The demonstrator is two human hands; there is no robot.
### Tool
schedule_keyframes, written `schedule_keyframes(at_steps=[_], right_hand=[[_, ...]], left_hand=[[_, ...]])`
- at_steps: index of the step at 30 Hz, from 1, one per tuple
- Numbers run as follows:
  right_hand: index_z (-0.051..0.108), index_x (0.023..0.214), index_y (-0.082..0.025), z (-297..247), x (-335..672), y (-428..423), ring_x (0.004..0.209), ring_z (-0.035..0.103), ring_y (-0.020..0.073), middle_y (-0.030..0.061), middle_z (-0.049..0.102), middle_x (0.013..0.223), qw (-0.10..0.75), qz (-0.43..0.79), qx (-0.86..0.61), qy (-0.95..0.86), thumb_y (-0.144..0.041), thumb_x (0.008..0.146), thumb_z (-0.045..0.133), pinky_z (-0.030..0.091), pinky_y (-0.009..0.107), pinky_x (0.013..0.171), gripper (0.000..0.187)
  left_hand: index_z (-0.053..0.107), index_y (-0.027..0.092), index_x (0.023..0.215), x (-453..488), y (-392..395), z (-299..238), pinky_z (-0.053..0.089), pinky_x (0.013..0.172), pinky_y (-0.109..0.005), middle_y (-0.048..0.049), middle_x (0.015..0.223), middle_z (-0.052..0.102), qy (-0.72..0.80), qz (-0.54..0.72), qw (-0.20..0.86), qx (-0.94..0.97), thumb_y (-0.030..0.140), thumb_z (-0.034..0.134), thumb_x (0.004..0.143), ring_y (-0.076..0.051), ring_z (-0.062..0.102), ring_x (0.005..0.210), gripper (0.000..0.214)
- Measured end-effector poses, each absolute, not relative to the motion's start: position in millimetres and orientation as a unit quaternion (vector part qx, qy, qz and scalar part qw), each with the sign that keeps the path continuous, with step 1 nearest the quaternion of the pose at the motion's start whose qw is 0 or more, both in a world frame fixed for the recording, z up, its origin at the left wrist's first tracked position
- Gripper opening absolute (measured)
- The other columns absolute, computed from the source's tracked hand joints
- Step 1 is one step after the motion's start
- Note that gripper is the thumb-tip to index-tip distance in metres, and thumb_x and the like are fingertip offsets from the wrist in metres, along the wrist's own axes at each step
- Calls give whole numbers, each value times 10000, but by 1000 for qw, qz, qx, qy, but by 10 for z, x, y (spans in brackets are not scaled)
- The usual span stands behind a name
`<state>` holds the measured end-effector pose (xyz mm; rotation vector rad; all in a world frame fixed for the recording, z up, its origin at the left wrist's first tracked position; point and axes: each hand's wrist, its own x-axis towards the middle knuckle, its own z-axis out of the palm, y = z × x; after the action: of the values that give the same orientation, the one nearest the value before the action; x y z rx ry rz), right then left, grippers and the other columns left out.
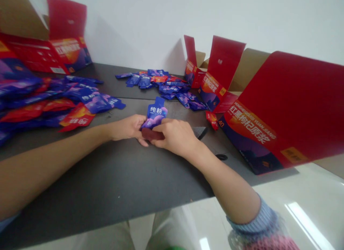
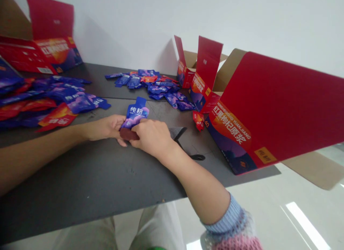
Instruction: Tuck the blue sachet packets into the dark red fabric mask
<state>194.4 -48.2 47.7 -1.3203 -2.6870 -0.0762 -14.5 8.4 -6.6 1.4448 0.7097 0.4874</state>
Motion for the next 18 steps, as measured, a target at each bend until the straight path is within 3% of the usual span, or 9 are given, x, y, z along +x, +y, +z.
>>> schedule_keyframes(at_steps=[4, 11, 14, 18], right_hand=[[735, 1027, -273, 445, 1918, -483, 859, 673, 189, 7, 717, 1039, 100, -28, -443, -890, -468, 872, 619, 319, 287, 554, 275], [733, 1010, -273, 394, 1879, -477, 865, 664, 181, 0, 715, 1008, 159, -15, -451, -878, -458, 837, 667, 342, 276, 576, 262], [738, 1008, -280, 367, 1877, -463, 865, 658, 163, -15, 713, 1001, 217, 14, -440, -871, -453, 836, 678, 380, 261, 629, 250], [739, 1016, -240, 354, 1892, -445, 800, 630, 131, 0, 693, 890, 320, 45, -411, -852, -507, 890, 614, 415, 237, 689, 321]], left_hand=[[711, 179, 1105, -166, 126, -63, 636, 774, -366, -91, 1025, 749, 308, 202, 653, 662, 186, 862, 662, -266, 728, 931, 468], [767, 169, 944, -183, 149, 18, 619, 754, -328, -99, 953, 752, 330, 152, 639, 678, 188, 832, 662, -260, 726, 902, 290], [763, 150, 897, -194, 149, -6, 604, 633, -272, -99, 856, 754, 341, 159, 678, 631, 118, 821, 598, -235, 731, 779, 307], [697, 102, 623, -192, 138, -93, 464, 374, -199, -68, 499, 630, 323, 248, 712, 573, 142, 701, 646, -147, 583, 393, 47]])
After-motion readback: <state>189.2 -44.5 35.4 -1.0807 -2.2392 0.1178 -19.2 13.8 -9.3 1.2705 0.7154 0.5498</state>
